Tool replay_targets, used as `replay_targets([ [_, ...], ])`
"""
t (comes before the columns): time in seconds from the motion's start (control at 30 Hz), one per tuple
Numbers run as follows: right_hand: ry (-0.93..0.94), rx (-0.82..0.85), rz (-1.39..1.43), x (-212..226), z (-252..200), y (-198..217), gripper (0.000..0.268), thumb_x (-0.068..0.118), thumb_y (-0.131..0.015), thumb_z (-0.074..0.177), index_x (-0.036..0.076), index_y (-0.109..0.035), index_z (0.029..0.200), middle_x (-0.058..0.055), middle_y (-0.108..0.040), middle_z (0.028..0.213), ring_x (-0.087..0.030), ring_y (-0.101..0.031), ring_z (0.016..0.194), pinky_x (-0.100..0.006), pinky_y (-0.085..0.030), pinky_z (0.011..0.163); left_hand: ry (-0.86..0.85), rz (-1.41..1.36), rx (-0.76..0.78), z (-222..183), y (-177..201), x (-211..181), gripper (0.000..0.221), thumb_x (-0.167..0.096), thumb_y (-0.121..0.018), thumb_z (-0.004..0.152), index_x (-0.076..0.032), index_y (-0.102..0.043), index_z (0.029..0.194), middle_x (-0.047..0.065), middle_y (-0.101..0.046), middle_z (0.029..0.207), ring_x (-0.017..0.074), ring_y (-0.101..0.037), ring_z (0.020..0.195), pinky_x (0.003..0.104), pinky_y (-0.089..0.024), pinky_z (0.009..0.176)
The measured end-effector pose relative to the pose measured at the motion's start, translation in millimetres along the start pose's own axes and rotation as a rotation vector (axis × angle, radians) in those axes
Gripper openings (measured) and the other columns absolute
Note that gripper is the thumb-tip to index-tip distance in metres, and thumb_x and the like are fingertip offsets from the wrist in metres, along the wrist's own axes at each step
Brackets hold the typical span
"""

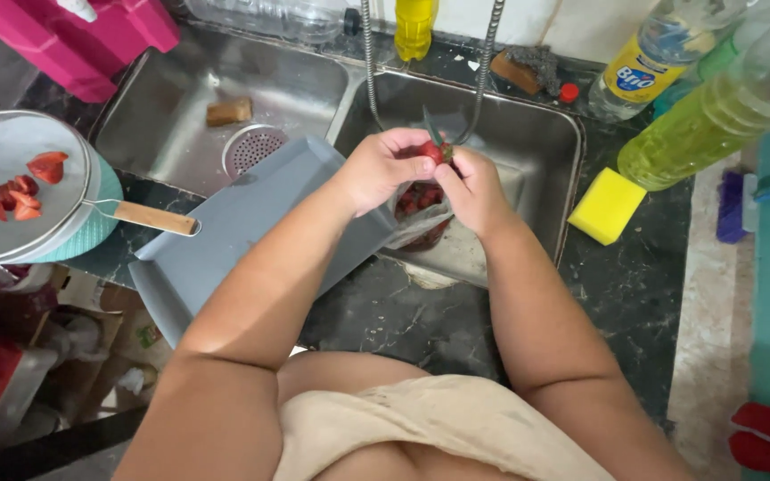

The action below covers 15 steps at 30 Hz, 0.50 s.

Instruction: Hulling and cutting strawberries into a bowl in a kitchen sink area.

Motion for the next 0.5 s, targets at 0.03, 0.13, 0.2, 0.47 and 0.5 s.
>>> replay_targets([
  [0.03,0.012,-0.001,0.045,4,2,0,0.03,0.022,-0.063,0.106,0.004,-0.064,0.082,-0.017,-0.062,0.071,-0.04,-0.061,0.071,-0.045,-0.052,0.069,-0.005,0.045,-0.018,-1,-3,-4,0.047,0.002,-0.088,0.079,0.009,-0.067,0.12,0.021,-0.072,0.098,0.0263,-0.076,0.086,0.04,-0.069,0.08],
  [0.13,-0.034,0.014,0.062,-1,-1,-4,0.03,0.02,-0.062,0.107,0.004,-0.064,0.081,-0.014,-0.059,0.067,-0.029,-0.059,0.07,-0.044,-0.052,0.07,-0.027,0.115,-0.047,-2,0,-7,0.049,0.0,-0.091,0.075,0.008,-0.069,0.118,0.019,-0.073,0.096,0.0233,-0.075,0.084,0.038,-0.069,0.077],
  [0.2,-0.071,0.018,0.071,-10,-4,-8,0.036,0.022,-0.061,0.108,0.005,-0.062,0.076,-0.012,-0.059,0.063,-0.027,-0.057,0.066,-0.042,-0.051,0.067,-0.038,0.151,-0.053,0,4,-11,0.046,-0.001,-0.092,0.075,0.004,-0.072,0.116,0.018,-0.075,0.097,0.0197,-0.074,0.084,0.035,-0.068,0.076],
  [0.47,-0.087,0.021,0.049,-5,1,-2,0.039,0.021,-0.059,0.107,0.004,-0.063,0.072,-0.017,-0.062,0.063,-0.034,-0.059,0.064,-0.042,-0.05,0.065,-0.057,0.124,-0.15,4,10,4,0.05,0.0,-0.097,0.066,0.001,-0.074,0.11,0.012,-0.073,0.092,0.0158,-0.072,0.08,0.031,-0.068,0.072],
  [0.5,-0.114,0.042,0.043,-9,0,-2,0.041,0.024,-0.06,0.107,0.006,-0.062,0.069,-0.014,-0.062,0.061,-0.031,-0.058,0.062,-0.041,-0.05,0.064,-0.062,0.125,-0.155,5,12,8,0.05,-0.001,-0.097,0.065,0.001,-0.075,0.109,0.012,-0.073,0.092,0.015,-0.072,0.079,0.031,-0.068,0.07],
])
Point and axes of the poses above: each hand's wrist, its own z-axis towards the middle knuckle, its own y-axis out of the back of the hand, x = y × z, the point moved 5 cm from there along z, towards the middle knuckle
